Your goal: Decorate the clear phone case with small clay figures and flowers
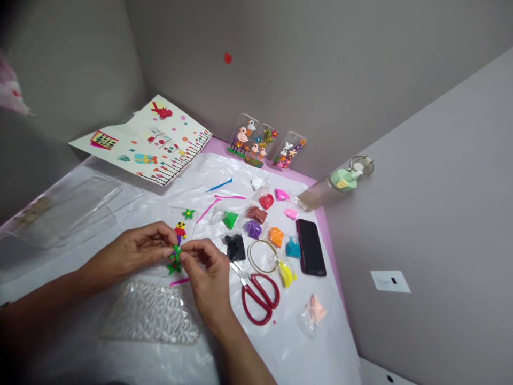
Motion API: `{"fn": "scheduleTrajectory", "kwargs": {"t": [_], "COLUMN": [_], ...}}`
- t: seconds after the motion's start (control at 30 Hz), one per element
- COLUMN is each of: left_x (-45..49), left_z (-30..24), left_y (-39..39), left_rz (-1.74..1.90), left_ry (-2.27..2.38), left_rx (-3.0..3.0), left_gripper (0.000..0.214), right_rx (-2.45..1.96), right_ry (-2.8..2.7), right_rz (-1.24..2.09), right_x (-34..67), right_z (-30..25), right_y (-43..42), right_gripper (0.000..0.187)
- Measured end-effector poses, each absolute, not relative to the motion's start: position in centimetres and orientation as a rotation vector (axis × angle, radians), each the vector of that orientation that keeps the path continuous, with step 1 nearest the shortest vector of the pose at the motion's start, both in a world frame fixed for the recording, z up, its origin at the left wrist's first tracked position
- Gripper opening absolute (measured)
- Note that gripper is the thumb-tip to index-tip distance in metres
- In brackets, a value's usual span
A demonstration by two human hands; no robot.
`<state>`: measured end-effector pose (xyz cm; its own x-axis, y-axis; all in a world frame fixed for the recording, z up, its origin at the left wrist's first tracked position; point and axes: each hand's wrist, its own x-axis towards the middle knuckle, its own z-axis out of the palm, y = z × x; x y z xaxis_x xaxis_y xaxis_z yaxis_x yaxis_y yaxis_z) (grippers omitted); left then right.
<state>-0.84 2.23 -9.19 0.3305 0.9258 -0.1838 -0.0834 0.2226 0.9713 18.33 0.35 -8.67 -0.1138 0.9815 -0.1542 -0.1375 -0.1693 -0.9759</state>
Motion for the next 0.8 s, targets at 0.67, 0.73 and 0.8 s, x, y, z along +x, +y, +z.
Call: {"fn": "scheduleTrajectory", "kwargs": {"t": [0.67,0.73,0.8], "left_x": [-0.9,-0.83,-0.79], "left_z": [-8.98,-9.01,-9.11], "left_y": [2.39,2.32,2.3], "left_rz": [0.881,0.868,0.856], "left_ry": [0.969,0.953,0.943], "left_rx": [1.11,1.107,1.104], "left_gripper": [0.014,0.015,0.016], "right_rx": [-1.119,-1.116,-1.109], "right_ry": [-1.118,-1.128,-1.131], "right_rz": [1.504,1.518,1.537], "right_x": [18.92,18.88,18.81], "right_z": [-8.55,-8.63,-8.71], "right_y": [0.74,0.76,0.79], "right_gripper": [0.018,0.018,0.017]}}
